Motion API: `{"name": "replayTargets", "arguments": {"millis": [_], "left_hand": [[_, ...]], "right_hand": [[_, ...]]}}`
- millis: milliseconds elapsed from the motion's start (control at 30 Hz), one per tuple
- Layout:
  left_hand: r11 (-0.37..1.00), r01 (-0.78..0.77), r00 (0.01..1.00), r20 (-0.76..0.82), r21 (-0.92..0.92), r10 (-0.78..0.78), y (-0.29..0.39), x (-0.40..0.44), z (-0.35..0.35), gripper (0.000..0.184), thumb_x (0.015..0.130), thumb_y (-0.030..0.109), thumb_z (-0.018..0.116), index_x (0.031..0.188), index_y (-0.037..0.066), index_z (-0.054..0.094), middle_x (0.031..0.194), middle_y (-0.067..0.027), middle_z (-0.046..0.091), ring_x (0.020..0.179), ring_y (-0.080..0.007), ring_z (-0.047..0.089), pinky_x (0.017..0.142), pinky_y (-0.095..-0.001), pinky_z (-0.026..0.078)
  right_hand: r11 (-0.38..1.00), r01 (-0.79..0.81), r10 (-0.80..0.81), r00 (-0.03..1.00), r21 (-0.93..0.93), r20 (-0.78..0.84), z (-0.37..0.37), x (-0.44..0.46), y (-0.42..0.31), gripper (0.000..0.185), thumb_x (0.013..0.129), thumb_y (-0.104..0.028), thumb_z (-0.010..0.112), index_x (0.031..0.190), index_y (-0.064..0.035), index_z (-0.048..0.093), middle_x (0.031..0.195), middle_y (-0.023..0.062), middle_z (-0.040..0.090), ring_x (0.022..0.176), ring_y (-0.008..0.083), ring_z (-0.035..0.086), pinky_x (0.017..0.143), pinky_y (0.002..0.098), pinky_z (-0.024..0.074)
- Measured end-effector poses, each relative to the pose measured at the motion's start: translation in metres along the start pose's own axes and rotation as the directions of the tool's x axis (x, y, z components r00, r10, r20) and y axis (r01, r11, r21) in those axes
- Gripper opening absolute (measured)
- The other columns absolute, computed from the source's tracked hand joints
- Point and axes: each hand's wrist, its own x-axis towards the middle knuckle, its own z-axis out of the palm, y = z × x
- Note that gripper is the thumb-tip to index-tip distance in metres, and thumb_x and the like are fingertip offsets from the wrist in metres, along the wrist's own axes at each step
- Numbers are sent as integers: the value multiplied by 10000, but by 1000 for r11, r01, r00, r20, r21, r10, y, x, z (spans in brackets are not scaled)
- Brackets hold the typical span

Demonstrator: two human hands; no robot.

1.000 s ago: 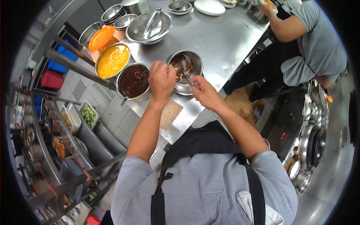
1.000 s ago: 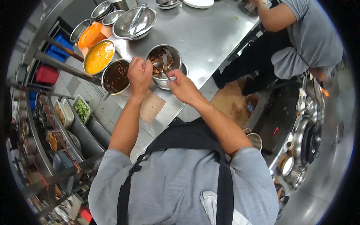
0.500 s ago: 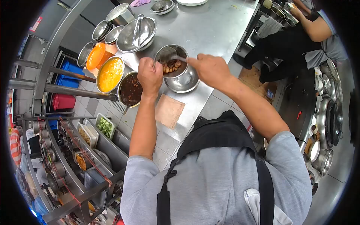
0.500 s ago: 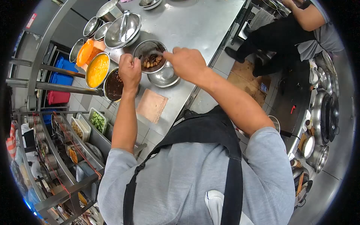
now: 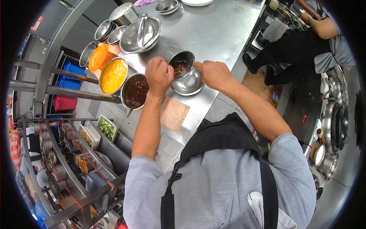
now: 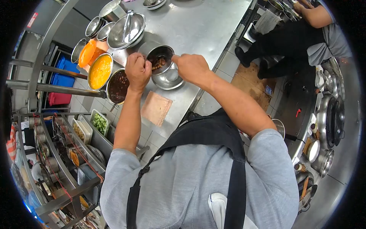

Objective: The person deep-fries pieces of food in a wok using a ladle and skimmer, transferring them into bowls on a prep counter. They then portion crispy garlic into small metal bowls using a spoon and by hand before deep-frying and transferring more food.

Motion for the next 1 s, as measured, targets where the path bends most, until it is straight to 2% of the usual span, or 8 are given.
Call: {"name": "replayTargets", "arguments": {"millis": [133,233,333,367,467,567,833,1000], "left_hand": [[999,-44,999,6,21,44,-6,-8,5,195,640,27,691,725,59,518,887,-91,560,895,-312,570,778,-437,455],[998,-65,998,-3,-4,65,-1,-7,5,214,621,22,698,719,65,512,881,-83,552,898,-305,570,779,-431,446],[992,-124,992,-2,-37,124,3,3,2,227,608,19,701,715,69,507,880,-75,547,898,-300,569,780,-430,439],[990,-136,991,-8,-32,136,0,6,3,229,606,19,702,715,69,506,882,-74,547,899,-300,570,781,-429,437],[991,-133,991,-3,-4,133,-10,4,-1,235,604,19,704,718,69,505,893,-73,550,905,-301,571,785,-430,436],[989,-144,989,8,-42,145,-4,1,-2,235,603,20,704,717,72,506,902,-72,551,908,-302,570,790,-435,437],[988,-155,987,-41,26,156,-17,5,3,246,593,26,713,703,82,500,899,-69,544,903,-300,566,799,-442,439],[988,-151,988,-29,7,152,-8,3,-8,245,592,20,711,704,85,503,897,-68,543,896,-297,565,793,-438,438]], "right_hand": [[996,18,-18,1000,83,3,-6,-15,3,331,837,-93,578,1149,-137,678,835,129,666,740,328,675,637,449,533],[985,64,-30,978,160,-204,-6,-3,-4,288,823,-133,583,1099,-127,665,854,146,670,752,347,677,634,459,535],[987,154,-142,974,53,-174,16,4,-10,321,852,-111,592,1155,-164,683,817,106,651,717,313,668,600,430,526],[995,88,-86,995,41,-39,12,-1,-15,303,864,-121,578,1142,-173,688,822,98,654,716,309,667,599,435,525],[995,89,-87,995,43,-52,2,-12,-5,292,876,-131,559,1136,-173,686,823,111,651,720,315,668,609,443,526],[997,6,8,980,74,-197,-4,-4,2,273,892,-146,542,1124,-171,685,825,126,649,724,329,665,622,448,526],[990,34,-30,999,138,-28,7,-36,14,295,863,-87,528,1100,-166,686,801,141,665,721,346,667,643,466,531],[989,25,-4,989,143,-145,-12,-30,11,297,875,-110,536,1140,-166,659,798,141,651,747,356,665,645,463,532]]}}
